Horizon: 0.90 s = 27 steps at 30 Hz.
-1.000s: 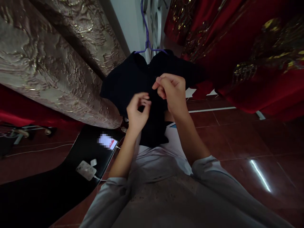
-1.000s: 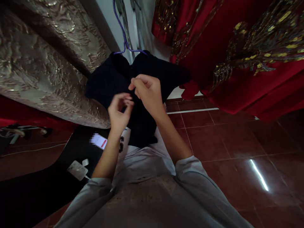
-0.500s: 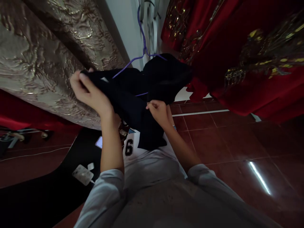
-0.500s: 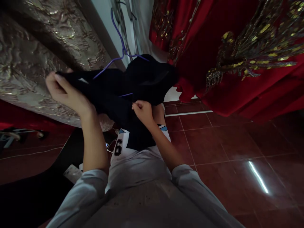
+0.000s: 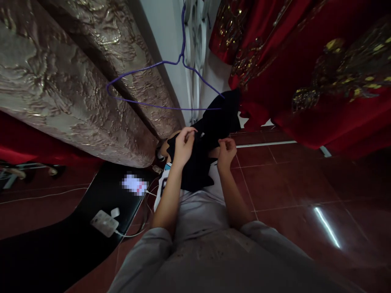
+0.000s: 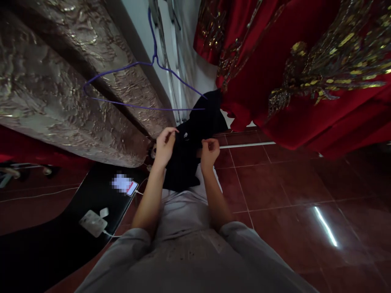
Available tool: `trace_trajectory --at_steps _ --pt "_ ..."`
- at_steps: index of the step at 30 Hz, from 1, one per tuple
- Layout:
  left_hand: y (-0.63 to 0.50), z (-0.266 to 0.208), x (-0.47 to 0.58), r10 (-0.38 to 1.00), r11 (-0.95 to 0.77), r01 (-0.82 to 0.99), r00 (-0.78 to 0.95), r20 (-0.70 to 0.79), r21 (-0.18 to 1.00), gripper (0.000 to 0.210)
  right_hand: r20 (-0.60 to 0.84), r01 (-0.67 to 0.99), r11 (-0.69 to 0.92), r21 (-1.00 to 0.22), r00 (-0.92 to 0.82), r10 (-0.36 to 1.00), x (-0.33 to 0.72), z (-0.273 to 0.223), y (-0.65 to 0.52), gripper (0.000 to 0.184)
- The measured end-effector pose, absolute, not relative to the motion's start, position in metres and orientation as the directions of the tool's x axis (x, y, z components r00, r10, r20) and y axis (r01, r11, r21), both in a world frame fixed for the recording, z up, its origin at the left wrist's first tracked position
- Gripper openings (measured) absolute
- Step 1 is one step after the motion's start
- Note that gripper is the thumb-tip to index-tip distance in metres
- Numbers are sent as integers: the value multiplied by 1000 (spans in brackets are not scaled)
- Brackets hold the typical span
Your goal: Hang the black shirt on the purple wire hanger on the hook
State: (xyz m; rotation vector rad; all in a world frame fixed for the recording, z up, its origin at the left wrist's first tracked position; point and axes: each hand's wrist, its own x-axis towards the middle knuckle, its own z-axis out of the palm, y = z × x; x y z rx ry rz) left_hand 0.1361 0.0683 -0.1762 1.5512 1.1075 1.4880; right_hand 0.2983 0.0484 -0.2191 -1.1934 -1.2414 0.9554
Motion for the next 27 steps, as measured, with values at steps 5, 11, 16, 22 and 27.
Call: trace_trajectory --at_steps 5,11,16,22,27 --pt "52 -145 153 842 -538 208 83 533 817 15 99 -63 99 -993 -5 995 284 -188 37 44" --pt "63 -136 104 848 -463 243 402 346 852 45 -50 -208 -154 -966 -433 900 266 -136 33 44" --pt "73 -135 49 672 -628 476 731 119 616 53 -70 -114 -162 -980 -562 824 290 -75 44 34" --pt "92 -119 -17 771 -627 748 635 40 219 45 342 187 395 -899 -259 903 306 -43 75 23" --pt "88 -96 -41 869 -493 842 489 78 218 37 516 275 533 -800 -138 845 281 -97 127 13"
